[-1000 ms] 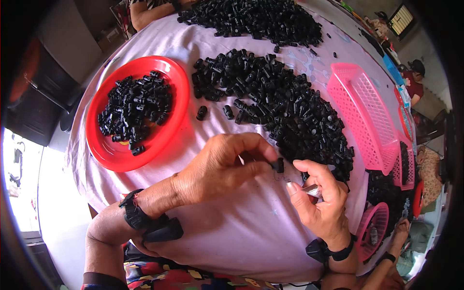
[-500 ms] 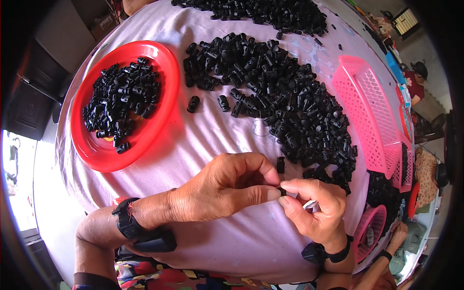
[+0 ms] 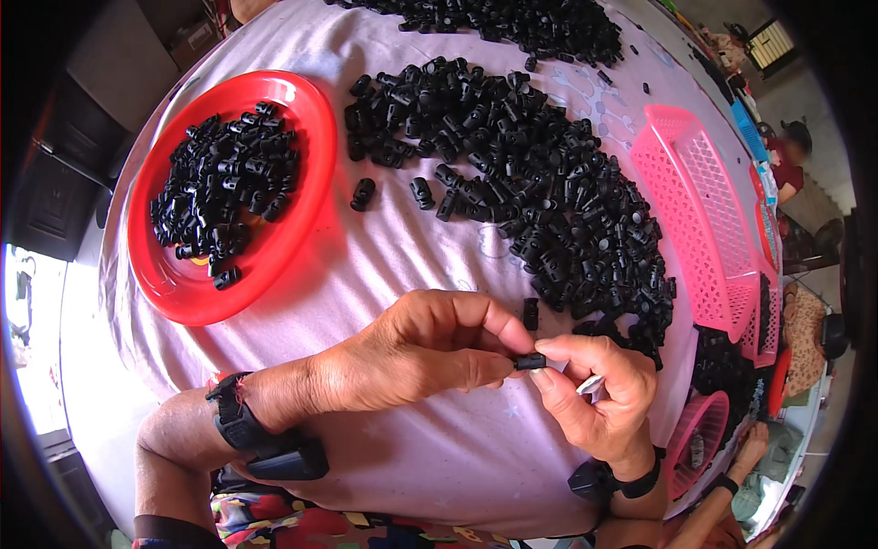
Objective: Assembling small black plastic toggles or cord locks at a group work table.
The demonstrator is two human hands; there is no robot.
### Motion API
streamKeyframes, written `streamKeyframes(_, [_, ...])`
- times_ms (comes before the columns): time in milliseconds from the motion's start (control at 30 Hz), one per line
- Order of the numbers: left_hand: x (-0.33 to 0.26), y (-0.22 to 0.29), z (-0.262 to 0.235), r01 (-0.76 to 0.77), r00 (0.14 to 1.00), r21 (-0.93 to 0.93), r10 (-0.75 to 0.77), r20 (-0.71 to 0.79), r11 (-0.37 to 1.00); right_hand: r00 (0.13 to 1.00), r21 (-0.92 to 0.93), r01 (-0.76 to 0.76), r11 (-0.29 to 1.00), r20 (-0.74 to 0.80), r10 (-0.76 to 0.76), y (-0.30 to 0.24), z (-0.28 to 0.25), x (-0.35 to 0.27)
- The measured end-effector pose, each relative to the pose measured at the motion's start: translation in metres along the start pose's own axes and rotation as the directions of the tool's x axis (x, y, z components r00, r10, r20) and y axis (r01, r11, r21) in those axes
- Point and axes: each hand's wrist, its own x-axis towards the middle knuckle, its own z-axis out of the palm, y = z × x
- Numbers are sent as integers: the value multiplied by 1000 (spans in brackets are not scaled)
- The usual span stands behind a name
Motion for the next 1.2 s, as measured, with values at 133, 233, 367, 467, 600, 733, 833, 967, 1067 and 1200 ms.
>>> streamKeyframes(133, [1,-2,-1,15,1000,-26,-15,-12,1000,1000,16,-9,1000,7,9,2,0,-2])
streamKeyframes(233, [1,-5,1,-24,1000,-34,23,-18,999,1000,20,-18,1000,3,17,-3,0,0])
streamKeyframes(367, [0,-8,4,-117,992,-26,115,-45,993,1000,25,-7,1000,10,7,-3,1,0])
streamKeyframes(467, [1,-10,4,-151,987,5,151,-48,988,999,17,-17,1000,32,16,-3,0,1])
streamKeyframes(600, [2,-11,5,-121,991,-38,119,-57,992,998,6,64,998,0,-64,-2,1,1])
streamKeyframes(733, [1,-10,3,-105,994,24,106,-38,994,997,-15,74,997,-6,-74,-3,1,1])
streamKeyframes(833, [1,-9,3,-120,992,31,121,-38,992,990,-40,138,990,-14,-139,-1,2,1])
streamKeyframes(967, [0,-9,3,-121,991,-20,120,-58,992,971,-125,234,964,-13,-238,3,4,1])
streamKeyframes(1067, [-1,-7,4,-105,992,-52,101,-70,993,962,-153,268,951,-15,-273,3,5,0])
streamKeyframes(1200, [0,-5,4,-72,995,-66,68,-68,995,946,-191,307,932,-45,-321,5,7,-2])
